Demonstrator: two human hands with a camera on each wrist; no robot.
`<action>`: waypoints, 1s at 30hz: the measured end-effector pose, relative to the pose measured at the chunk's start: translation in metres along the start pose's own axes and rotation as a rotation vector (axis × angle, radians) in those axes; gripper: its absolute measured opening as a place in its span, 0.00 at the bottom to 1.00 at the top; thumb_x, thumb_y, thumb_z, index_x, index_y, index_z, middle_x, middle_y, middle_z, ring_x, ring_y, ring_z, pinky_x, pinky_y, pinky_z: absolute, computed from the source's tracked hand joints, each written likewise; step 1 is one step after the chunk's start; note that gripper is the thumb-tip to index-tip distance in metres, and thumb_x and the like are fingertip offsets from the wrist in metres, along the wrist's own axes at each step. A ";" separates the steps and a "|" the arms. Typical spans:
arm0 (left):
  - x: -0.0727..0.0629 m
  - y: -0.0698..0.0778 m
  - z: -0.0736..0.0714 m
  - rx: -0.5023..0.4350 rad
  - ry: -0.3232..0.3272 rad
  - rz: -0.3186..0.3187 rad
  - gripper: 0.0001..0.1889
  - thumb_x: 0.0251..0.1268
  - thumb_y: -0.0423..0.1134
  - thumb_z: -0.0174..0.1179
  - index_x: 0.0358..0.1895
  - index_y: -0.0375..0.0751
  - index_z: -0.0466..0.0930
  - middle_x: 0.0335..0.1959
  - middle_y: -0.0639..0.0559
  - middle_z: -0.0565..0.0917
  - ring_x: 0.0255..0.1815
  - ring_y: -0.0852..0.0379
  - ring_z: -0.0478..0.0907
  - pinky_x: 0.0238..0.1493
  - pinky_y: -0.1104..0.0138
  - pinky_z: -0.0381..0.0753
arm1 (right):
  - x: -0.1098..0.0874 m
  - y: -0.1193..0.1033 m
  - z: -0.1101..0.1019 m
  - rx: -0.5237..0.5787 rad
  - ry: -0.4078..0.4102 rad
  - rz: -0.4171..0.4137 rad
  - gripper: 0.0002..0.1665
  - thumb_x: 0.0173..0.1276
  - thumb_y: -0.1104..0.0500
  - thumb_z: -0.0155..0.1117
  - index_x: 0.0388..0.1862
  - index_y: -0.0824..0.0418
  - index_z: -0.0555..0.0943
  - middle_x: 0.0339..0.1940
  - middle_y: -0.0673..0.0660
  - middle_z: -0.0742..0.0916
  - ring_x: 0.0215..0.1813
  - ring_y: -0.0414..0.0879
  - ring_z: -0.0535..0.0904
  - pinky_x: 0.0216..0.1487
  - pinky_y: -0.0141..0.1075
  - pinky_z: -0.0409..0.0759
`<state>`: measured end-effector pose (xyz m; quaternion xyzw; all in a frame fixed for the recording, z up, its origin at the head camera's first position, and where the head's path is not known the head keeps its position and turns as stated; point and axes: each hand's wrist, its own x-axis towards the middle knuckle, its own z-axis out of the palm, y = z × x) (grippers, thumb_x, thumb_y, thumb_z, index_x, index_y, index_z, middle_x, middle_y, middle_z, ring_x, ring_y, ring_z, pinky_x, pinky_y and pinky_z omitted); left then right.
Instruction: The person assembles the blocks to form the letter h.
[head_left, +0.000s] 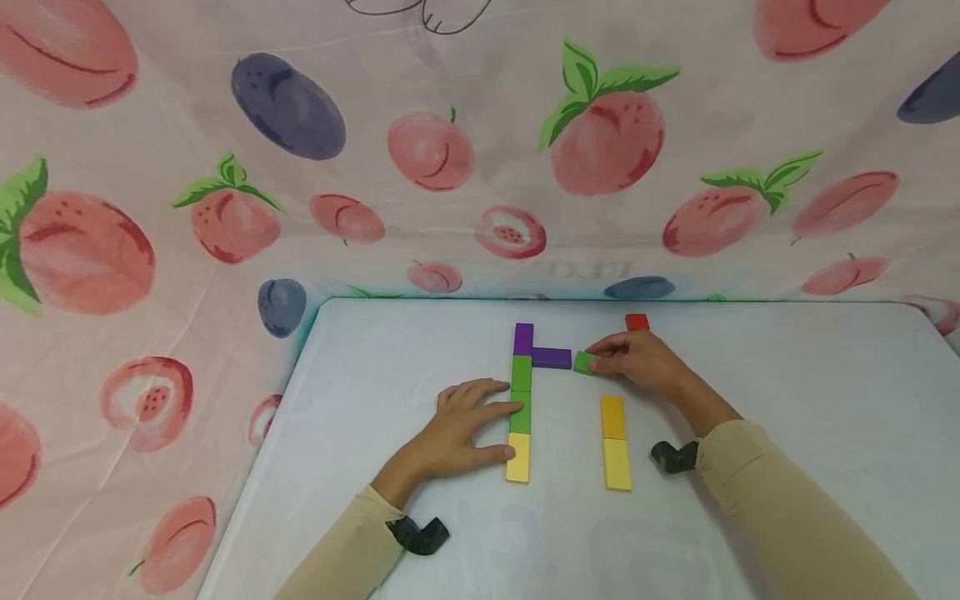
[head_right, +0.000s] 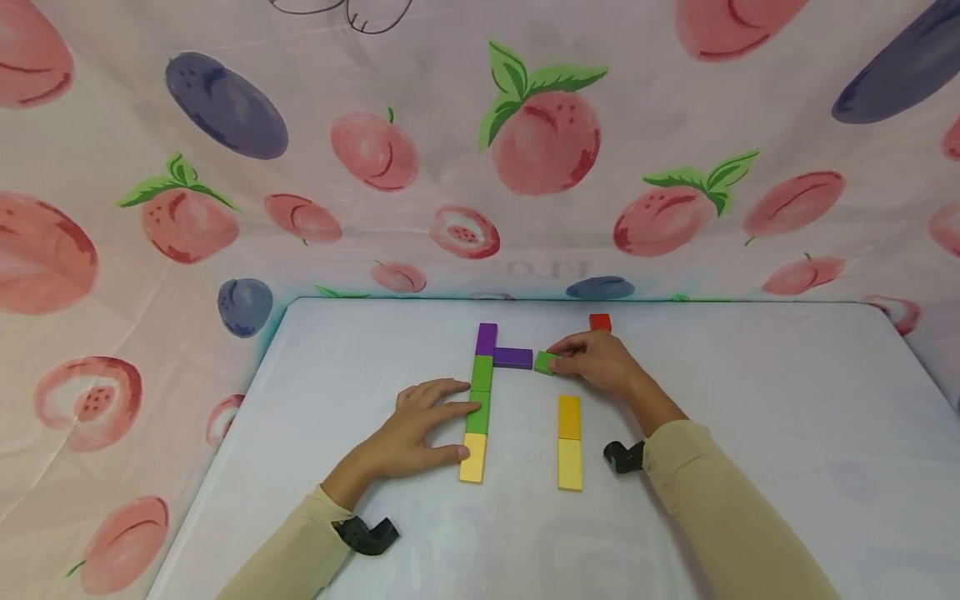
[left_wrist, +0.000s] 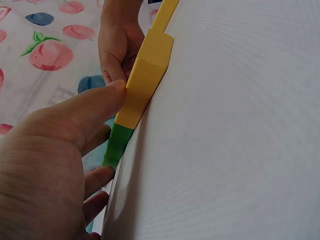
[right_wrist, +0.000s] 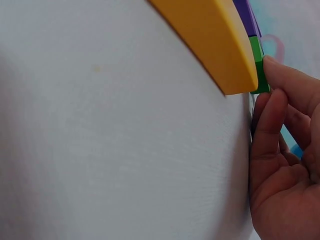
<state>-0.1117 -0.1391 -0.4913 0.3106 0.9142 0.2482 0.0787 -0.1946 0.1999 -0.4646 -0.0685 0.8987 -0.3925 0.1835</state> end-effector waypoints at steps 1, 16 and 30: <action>0.000 0.000 0.000 0.001 0.000 0.000 0.33 0.65 0.65 0.62 0.73 0.68 0.71 0.79 0.57 0.64 0.81 0.53 0.54 0.76 0.41 0.49 | 0.000 0.000 0.000 0.000 0.004 0.000 0.23 0.68 0.46 0.71 0.58 0.54 0.87 0.44 0.55 0.86 0.49 0.50 0.77 0.47 0.36 0.78; 0.000 0.000 0.000 0.004 0.002 0.005 0.33 0.65 0.64 0.62 0.73 0.68 0.71 0.79 0.58 0.64 0.81 0.53 0.53 0.76 0.42 0.49 | 0.003 0.001 0.004 -0.013 0.031 -0.005 0.23 0.67 0.46 0.71 0.57 0.53 0.87 0.44 0.55 0.85 0.49 0.49 0.76 0.46 0.36 0.77; 0.000 0.002 -0.002 -0.013 0.000 0.008 0.33 0.65 0.64 0.61 0.73 0.67 0.71 0.79 0.56 0.64 0.81 0.52 0.54 0.76 0.41 0.49 | 0.002 -0.002 0.003 -0.016 0.034 0.001 0.24 0.66 0.45 0.72 0.57 0.53 0.88 0.41 0.55 0.85 0.47 0.49 0.76 0.44 0.36 0.76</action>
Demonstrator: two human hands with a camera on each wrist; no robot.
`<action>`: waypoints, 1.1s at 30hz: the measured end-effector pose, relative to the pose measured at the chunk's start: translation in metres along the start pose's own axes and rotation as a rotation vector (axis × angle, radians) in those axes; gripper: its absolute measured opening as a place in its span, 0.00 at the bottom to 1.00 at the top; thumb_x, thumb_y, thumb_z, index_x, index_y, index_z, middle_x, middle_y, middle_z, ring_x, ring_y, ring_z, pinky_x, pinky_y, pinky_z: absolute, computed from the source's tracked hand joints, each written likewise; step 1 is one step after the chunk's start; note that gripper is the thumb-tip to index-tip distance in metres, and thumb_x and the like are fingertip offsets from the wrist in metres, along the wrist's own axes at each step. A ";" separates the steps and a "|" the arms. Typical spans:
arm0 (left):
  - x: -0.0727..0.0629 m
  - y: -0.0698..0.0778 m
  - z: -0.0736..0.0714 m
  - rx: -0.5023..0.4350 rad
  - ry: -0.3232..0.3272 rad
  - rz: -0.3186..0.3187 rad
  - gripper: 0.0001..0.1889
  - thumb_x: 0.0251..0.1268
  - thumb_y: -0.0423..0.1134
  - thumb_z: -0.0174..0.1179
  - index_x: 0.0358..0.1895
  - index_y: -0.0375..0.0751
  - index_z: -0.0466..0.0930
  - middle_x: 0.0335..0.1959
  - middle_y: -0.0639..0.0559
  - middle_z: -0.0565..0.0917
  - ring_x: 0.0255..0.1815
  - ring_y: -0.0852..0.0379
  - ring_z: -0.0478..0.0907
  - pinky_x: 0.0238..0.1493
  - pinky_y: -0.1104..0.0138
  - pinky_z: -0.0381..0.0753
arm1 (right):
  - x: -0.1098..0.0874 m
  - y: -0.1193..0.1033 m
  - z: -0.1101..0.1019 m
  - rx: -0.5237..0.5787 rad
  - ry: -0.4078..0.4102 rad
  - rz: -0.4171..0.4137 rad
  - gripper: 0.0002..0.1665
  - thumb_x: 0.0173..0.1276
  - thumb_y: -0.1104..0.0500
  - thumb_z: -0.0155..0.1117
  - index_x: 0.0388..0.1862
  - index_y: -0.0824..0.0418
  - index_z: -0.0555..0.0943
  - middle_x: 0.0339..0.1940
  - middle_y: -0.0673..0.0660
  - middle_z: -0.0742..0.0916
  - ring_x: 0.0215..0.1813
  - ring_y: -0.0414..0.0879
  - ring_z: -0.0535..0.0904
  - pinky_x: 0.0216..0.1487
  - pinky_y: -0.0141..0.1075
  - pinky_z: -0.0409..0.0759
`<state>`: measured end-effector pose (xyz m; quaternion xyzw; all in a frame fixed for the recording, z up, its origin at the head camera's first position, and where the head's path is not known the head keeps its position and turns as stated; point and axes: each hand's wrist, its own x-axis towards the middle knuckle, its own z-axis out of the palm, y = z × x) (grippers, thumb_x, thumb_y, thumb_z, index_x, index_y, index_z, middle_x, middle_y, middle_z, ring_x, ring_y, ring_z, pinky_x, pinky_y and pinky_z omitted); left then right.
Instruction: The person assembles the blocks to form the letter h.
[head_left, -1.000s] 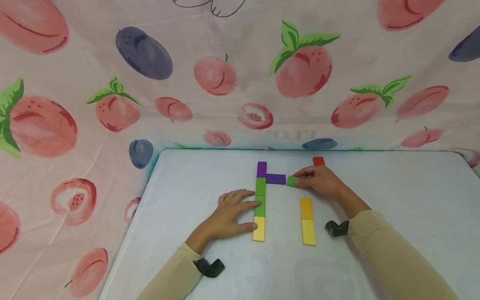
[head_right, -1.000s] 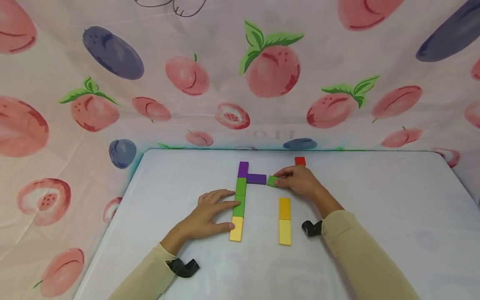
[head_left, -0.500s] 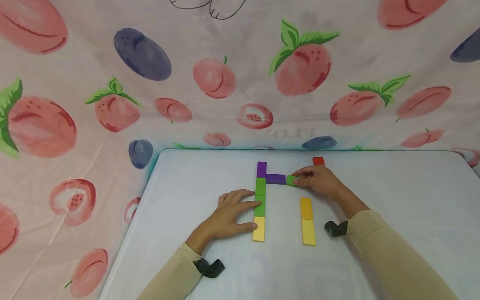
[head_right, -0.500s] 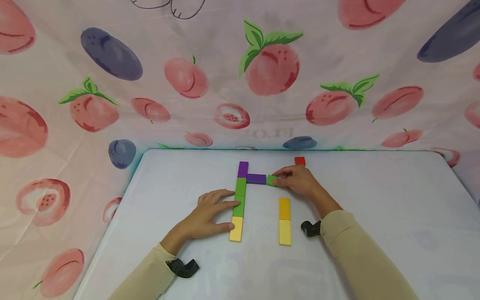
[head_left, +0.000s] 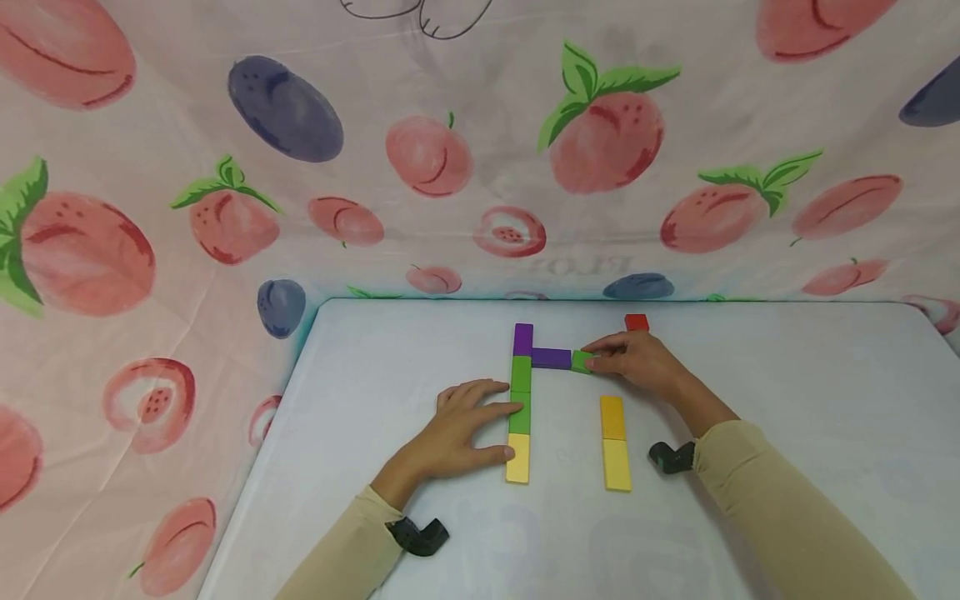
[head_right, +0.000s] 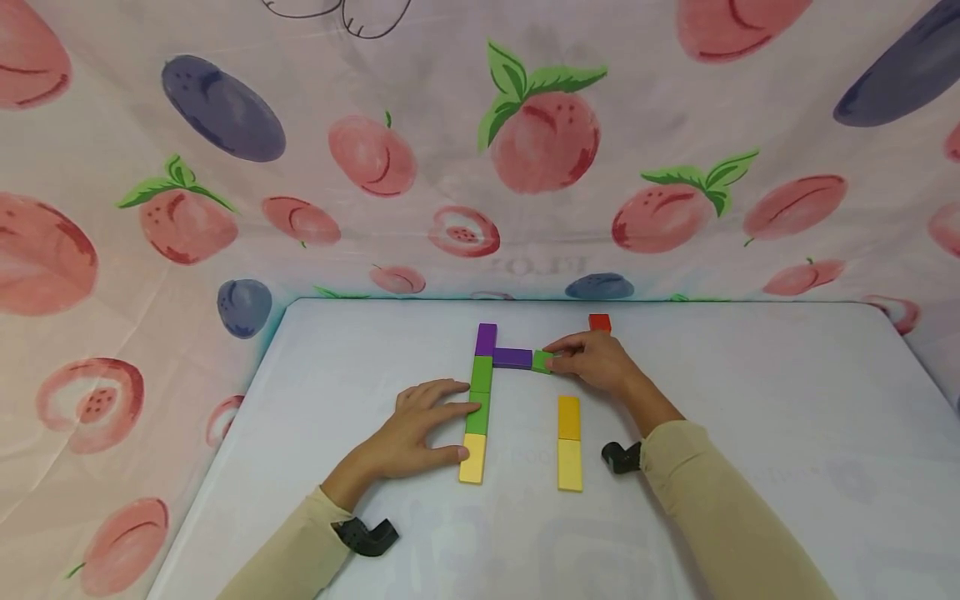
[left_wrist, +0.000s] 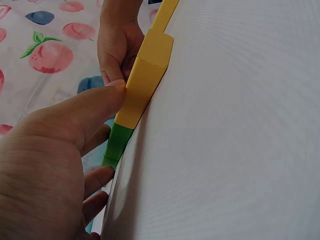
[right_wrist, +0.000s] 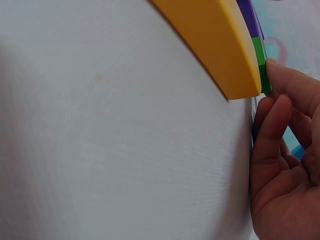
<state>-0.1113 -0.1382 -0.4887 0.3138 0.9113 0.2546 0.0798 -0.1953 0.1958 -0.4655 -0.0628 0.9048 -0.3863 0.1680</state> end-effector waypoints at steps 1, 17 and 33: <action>0.000 0.000 0.000 0.001 -0.001 -0.001 0.33 0.65 0.64 0.61 0.73 0.67 0.71 0.79 0.56 0.64 0.81 0.52 0.54 0.76 0.41 0.49 | 0.000 0.000 0.000 0.001 0.001 0.002 0.24 0.66 0.45 0.72 0.57 0.53 0.88 0.41 0.55 0.84 0.47 0.49 0.75 0.44 0.36 0.76; -0.001 -0.003 0.002 0.012 -0.004 0.001 0.33 0.65 0.64 0.61 0.73 0.67 0.71 0.79 0.58 0.63 0.82 0.53 0.53 0.76 0.42 0.48 | -0.002 0.000 0.003 0.009 0.012 -0.003 0.23 0.66 0.46 0.72 0.57 0.53 0.88 0.40 0.54 0.84 0.46 0.48 0.75 0.43 0.36 0.75; -0.003 -0.005 0.002 0.015 -0.004 0.019 0.33 0.65 0.64 0.61 0.73 0.67 0.71 0.79 0.57 0.64 0.81 0.53 0.54 0.76 0.42 0.49 | -0.005 0.001 0.004 0.006 0.005 0.021 0.23 0.67 0.45 0.71 0.59 0.50 0.87 0.44 0.55 0.85 0.50 0.49 0.76 0.47 0.36 0.76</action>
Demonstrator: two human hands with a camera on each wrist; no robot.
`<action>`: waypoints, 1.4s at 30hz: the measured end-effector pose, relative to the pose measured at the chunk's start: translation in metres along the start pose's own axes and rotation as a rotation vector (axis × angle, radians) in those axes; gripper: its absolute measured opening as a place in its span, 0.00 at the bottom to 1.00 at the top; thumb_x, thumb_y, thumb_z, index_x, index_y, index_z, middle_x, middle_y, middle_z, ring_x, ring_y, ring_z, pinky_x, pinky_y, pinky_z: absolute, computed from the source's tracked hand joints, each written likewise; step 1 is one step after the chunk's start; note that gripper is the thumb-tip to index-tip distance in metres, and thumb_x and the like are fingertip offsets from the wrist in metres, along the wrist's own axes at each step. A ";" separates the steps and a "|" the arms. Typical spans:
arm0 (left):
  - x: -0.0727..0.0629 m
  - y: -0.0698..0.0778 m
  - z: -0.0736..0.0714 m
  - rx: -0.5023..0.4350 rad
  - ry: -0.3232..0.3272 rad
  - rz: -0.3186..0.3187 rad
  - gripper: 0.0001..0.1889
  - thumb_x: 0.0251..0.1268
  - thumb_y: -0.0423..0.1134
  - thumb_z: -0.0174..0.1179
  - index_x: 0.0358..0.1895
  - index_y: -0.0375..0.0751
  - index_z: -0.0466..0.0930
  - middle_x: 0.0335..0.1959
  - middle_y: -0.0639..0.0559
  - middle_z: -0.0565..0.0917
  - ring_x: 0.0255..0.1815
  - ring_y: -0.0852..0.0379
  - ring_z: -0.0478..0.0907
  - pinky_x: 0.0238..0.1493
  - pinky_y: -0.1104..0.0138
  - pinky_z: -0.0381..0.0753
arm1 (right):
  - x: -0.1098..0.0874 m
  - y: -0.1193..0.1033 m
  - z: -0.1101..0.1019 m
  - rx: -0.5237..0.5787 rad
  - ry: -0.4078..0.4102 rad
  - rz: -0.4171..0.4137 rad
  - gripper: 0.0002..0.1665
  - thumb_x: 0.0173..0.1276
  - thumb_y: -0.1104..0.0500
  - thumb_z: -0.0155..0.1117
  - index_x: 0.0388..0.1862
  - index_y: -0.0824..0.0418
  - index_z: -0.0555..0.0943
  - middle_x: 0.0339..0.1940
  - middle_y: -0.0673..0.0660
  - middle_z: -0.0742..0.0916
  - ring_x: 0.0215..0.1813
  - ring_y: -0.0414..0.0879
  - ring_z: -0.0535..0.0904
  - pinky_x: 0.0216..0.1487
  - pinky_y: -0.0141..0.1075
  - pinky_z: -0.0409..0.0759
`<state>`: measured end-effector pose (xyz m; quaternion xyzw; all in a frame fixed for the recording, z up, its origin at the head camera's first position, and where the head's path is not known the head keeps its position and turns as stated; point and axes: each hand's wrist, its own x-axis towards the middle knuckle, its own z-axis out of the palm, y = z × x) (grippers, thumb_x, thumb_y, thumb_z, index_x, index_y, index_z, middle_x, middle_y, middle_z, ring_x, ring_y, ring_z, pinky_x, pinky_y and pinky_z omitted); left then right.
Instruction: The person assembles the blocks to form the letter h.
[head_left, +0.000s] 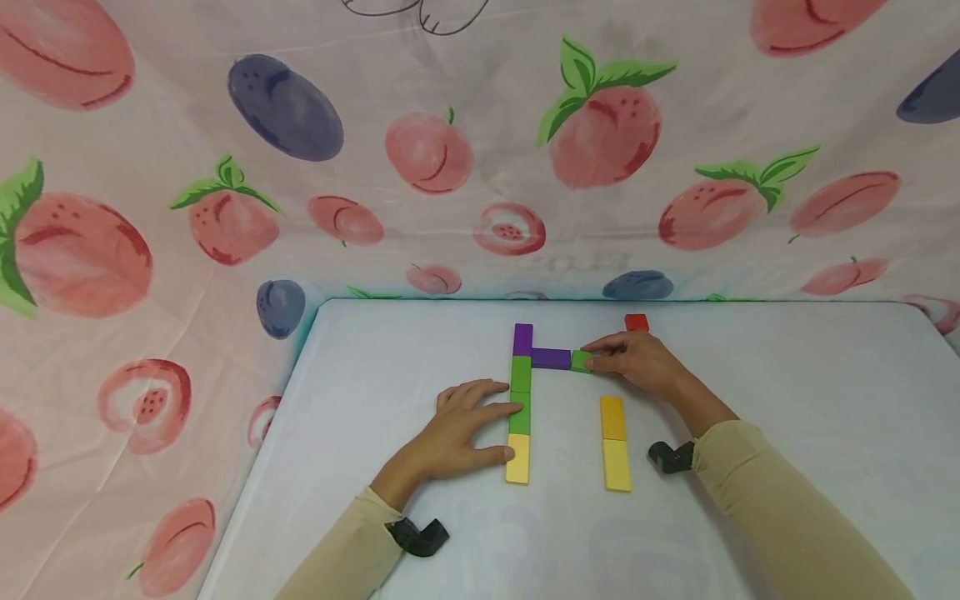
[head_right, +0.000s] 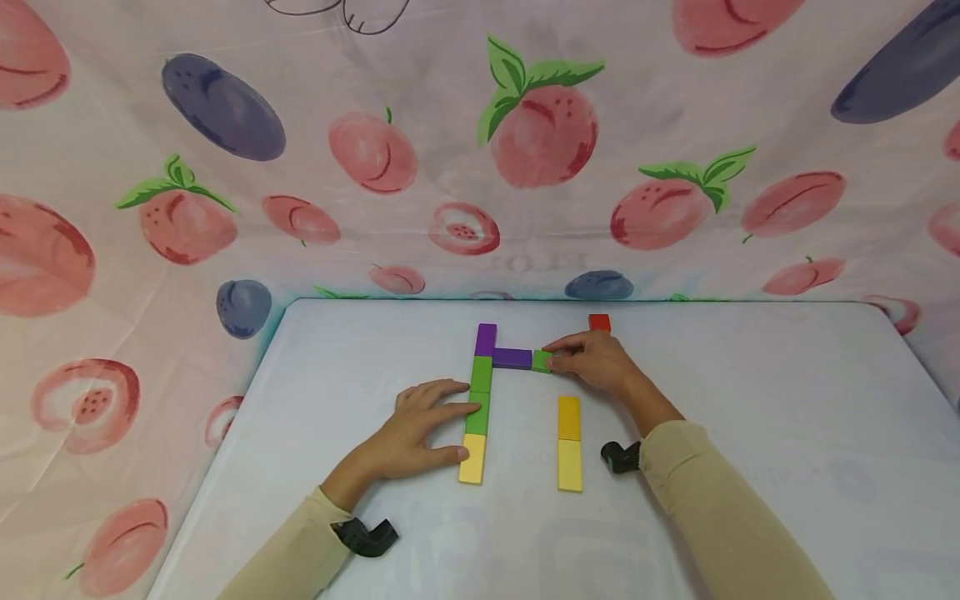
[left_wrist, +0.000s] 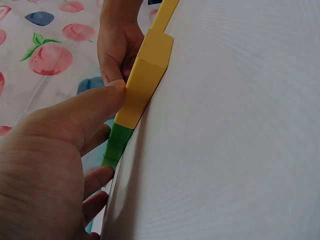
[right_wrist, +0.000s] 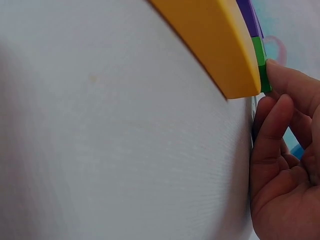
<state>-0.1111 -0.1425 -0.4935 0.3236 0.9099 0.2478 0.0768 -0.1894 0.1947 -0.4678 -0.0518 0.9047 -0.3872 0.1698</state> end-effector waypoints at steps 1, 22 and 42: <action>0.000 0.000 0.000 -0.001 0.002 0.000 0.33 0.65 0.64 0.61 0.73 0.67 0.71 0.79 0.57 0.64 0.81 0.53 0.54 0.76 0.42 0.49 | 0.000 0.000 0.000 0.000 -0.002 0.000 0.23 0.67 0.45 0.71 0.59 0.50 0.87 0.45 0.55 0.85 0.51 0.50 0.76 0.47 0.36 0.76; 0.000 0.001 -0.001 0.004 0.003 -0.008 0.32 0.65 0.65 0.61 0.73 0.68 0.71 0.79 0.57 0.64 0.81 0.53 0.54 0.76 0.41 0.49 | 0.001 -0.001 0.000 0.006 -0.017 0.027 0.24 0.68 0.44 0.70 0.61 0.48 0.86 0.54 0.57 0.86 0.56 0.52 0.76 0.53 0.40 0.77; -0.001 0.002 -0.001 -0.002 0.000 -0.014 0.32 0.65 0.64 0.61 0.73 0.68 0.72 0.79 0.57 0.64 0.81 0.53 0.54 0.76 0.41 0.49 | -0.019 0.013 -0.040 0.193 0.188 0.098 0.31 0.72 0.38 0.64 0.64 0.57 0.81 0.50 0.62 0.85 0.46 0.50 0.78 0.39 0.33 0.80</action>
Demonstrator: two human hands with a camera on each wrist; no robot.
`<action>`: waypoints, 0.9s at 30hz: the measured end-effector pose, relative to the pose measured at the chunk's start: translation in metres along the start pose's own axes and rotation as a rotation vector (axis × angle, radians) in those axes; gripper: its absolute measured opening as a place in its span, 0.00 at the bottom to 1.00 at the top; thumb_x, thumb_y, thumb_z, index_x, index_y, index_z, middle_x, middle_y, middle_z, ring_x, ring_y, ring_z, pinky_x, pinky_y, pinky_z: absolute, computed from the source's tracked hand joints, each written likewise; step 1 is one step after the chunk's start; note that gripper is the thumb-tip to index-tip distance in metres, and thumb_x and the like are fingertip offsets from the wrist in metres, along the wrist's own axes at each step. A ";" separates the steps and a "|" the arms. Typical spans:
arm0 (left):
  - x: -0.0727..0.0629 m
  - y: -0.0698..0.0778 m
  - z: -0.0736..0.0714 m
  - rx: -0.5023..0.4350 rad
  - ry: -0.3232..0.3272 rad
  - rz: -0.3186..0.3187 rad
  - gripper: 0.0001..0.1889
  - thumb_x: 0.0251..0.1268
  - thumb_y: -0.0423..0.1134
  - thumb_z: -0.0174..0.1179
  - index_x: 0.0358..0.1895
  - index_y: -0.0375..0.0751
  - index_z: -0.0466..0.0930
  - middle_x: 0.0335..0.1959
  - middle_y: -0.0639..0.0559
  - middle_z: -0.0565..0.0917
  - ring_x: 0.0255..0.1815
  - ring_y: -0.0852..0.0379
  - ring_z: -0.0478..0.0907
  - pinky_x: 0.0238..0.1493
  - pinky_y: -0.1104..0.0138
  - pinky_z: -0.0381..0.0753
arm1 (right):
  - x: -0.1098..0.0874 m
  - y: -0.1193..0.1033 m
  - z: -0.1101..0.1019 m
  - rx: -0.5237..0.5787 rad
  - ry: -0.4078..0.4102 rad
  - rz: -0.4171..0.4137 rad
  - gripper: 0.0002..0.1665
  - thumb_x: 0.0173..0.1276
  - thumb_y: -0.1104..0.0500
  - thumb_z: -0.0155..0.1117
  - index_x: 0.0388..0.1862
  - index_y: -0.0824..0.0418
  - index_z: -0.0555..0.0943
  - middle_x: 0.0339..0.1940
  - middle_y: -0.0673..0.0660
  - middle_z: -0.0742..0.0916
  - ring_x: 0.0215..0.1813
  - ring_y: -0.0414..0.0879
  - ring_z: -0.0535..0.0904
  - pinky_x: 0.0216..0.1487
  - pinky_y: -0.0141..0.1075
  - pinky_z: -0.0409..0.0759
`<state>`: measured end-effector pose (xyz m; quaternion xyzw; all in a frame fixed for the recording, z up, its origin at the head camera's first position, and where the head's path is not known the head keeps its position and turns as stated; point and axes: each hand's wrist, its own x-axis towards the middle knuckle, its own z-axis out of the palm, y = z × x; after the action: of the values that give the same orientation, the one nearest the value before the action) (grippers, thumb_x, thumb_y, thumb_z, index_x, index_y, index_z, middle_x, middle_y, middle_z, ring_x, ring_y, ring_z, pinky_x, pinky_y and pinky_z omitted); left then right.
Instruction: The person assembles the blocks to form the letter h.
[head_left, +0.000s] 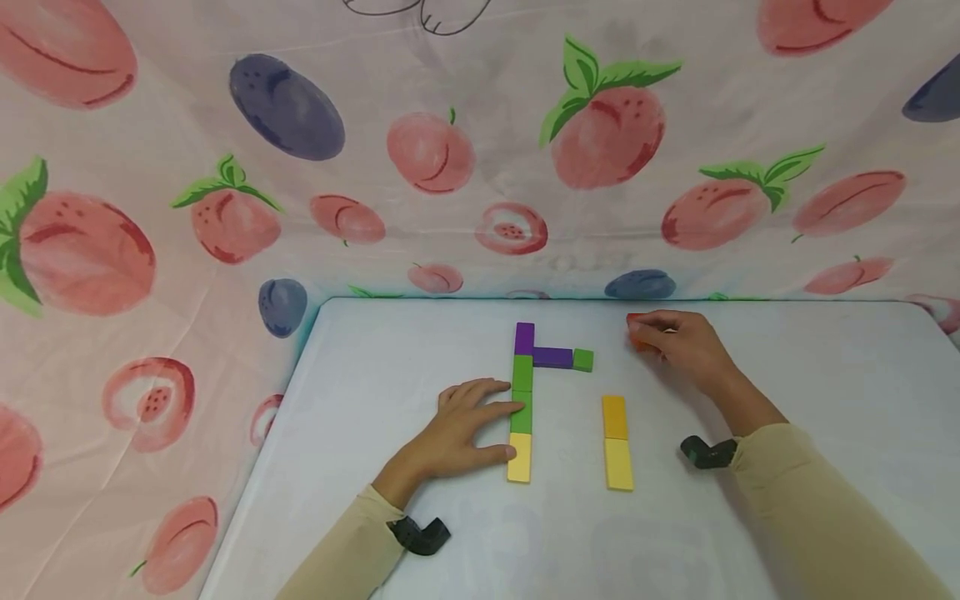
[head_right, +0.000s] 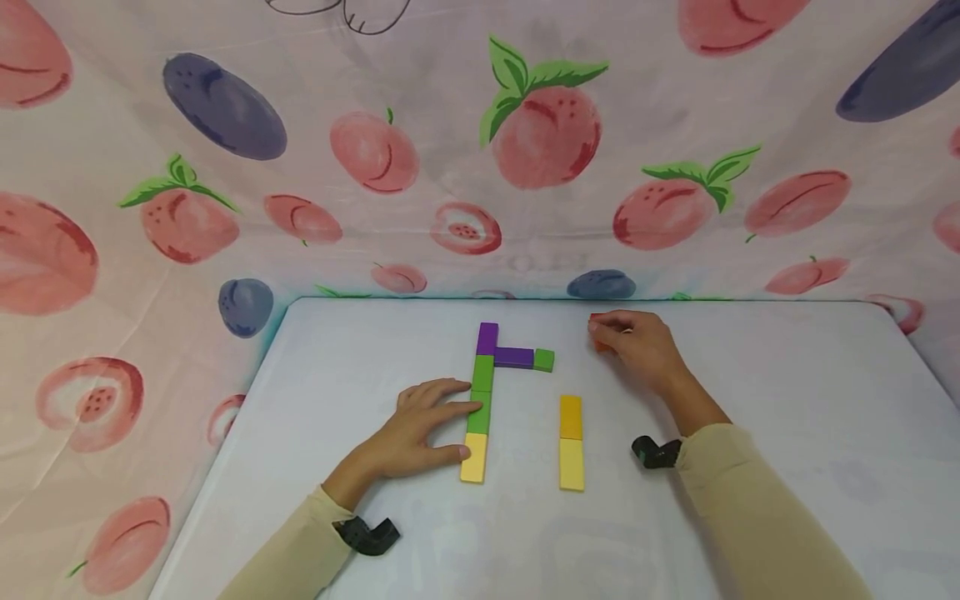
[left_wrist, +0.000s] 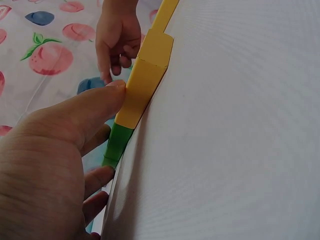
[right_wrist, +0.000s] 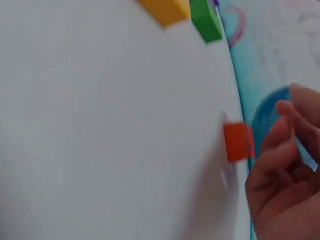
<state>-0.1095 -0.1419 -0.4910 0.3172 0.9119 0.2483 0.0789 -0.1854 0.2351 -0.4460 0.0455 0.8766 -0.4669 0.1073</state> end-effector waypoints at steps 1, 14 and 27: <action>0.000 0.000 0.000 0.001 0.000 0.000 0.32 0.65 0.64 0.61 0.73 0.68 0.71 0.79 0.57 0.64 0.81 0.53 0.54 0.76 0.41 0.49 | 0.000 0.001 -0.002 -0.040 0.015 0.010 0.32 0.72 0.38 0.64 0.64 0.57 0.81 0.51 0.63 0.85 0.47 0.51 0.77 0.40 0.33 0.80; -0.001 -0.001 0.000 -0.010 0.001 0.018 0.32 0.65 0.64 0.61 0.73 0.67 0.71 0.79 0.56 0.64 0.81 0.52 0.54 0.75 0.41 0.50 | 0.002 0.023 -0.005 -0.239 0.078 -0.045 0.27 0.70 0.44 0.68 0.61 0.57 0.84 0.51 0.62 0.84 0.52 0.55 0.75 0.43 0.38 0.73; -0.001 -0.003 0.001 0.000 0.003 0.023 0.33 0.65 0.65 0.60 0.73 0.66 0.71 0.79 0.56 0.64 0.81 0.53 0.54 0.76 0.42 0.50 | 0.002 0.023 -0.003 -0.254 0.063 -0.043 0.24 0.70 0.53 0.70 0.63 0.58 0.81 0.52 0.63 0.85 0.52 0.57 0.76 0.48 0.43 0.75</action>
<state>-0.1103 -0.1438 -0.4930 0.3273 0.9083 0.2495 0.0747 -0.1831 0.2509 -0.4632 0.0276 0.9323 -0.3528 0.0745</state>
